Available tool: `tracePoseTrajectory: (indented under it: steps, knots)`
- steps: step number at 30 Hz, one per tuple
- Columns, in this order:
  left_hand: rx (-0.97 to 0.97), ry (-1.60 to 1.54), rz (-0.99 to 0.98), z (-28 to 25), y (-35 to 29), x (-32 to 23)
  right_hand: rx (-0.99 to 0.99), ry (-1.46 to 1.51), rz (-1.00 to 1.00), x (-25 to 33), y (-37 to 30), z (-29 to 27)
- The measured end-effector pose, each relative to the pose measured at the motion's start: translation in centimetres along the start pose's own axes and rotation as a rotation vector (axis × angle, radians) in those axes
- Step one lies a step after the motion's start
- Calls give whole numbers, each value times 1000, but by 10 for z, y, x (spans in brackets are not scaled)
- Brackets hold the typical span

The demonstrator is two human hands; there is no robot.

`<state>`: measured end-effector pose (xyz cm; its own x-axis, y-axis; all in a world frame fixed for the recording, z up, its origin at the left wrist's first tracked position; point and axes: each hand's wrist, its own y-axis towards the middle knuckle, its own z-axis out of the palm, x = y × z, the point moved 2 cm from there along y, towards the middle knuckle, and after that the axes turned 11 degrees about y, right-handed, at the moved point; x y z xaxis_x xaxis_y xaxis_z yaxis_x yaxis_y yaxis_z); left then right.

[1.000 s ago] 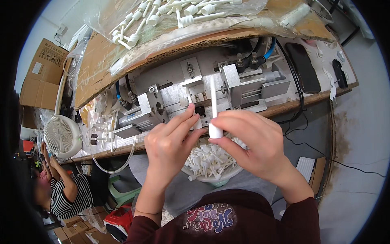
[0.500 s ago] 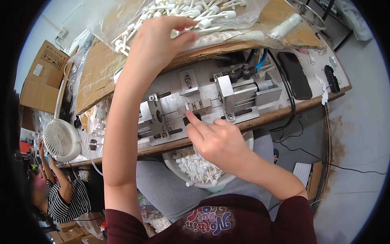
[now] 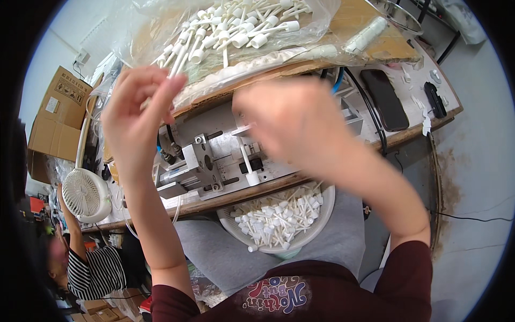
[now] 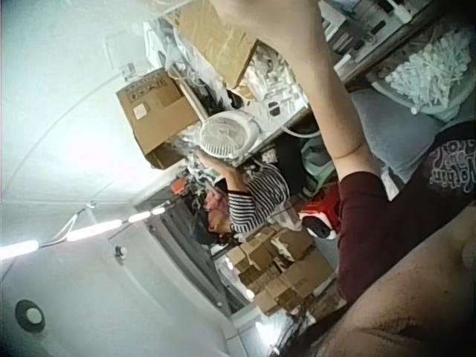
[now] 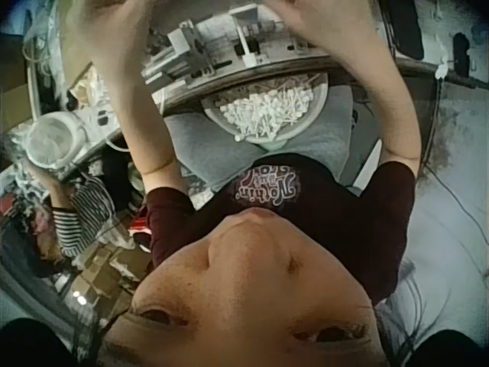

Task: Assembling small white plastic components using a pneumatic assembly machine.

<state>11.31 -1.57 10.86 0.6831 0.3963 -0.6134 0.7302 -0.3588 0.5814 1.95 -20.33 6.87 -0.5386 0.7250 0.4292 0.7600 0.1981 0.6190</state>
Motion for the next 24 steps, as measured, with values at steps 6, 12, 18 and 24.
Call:
tracePoseTrajectory:
  steps: [6,12,18,24]
  knots:
    - [185,144,190,9,-79,-14,208,-574,23,-92,99,-42]
    - [200,399,197,36,-135,-6,470,-534,46,-113,116,-13]
    - [243,551,258,51,-144,-5,282,-344,-141,-99,94,-22]
    - [313,611,339,50,-137,-6,-21,-158,-285,-70,59,-28]
